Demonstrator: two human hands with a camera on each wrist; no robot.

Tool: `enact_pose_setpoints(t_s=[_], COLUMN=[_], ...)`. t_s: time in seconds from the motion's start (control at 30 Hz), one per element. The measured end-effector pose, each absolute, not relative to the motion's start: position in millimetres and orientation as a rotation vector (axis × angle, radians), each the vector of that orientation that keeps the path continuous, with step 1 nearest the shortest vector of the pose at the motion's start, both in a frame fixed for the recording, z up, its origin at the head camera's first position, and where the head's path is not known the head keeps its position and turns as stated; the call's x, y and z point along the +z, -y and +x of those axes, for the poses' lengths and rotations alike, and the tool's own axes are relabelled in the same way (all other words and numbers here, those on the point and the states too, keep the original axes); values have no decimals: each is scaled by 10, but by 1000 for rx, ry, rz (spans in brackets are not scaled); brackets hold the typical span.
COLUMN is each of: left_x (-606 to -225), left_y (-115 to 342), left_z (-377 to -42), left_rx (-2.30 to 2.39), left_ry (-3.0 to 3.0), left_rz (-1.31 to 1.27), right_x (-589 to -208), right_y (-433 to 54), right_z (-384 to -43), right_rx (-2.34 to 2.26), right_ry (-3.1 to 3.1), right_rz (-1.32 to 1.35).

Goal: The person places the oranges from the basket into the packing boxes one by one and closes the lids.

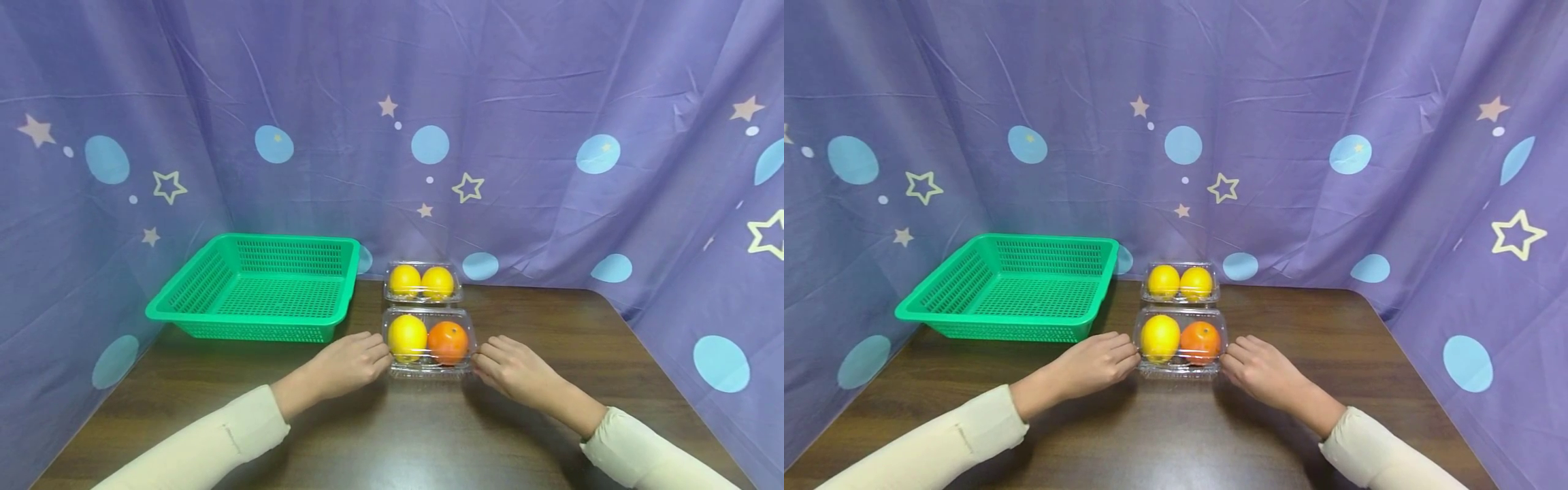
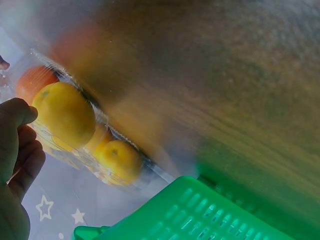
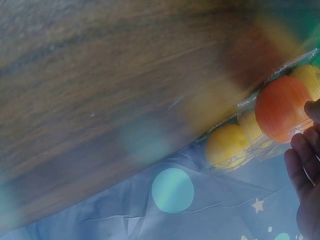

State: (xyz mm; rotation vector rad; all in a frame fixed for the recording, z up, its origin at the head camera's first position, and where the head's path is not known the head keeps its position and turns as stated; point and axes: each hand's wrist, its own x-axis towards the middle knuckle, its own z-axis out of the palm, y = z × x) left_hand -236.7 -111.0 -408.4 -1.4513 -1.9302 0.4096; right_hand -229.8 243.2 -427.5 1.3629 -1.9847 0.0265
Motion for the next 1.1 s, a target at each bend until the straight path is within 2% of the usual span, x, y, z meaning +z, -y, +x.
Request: enact_pose_setpoints(t_s=[1.1], left_x=[-4058], left_y=[1102], left_z=[-2371], left_rx=[354], left_ry=[1968], left_rz=[-1456], right_x=[-4220], right_y=[-2445], right_z=[-2281], right_rx=[62], right_ry=[2075], right_rz=[1400])
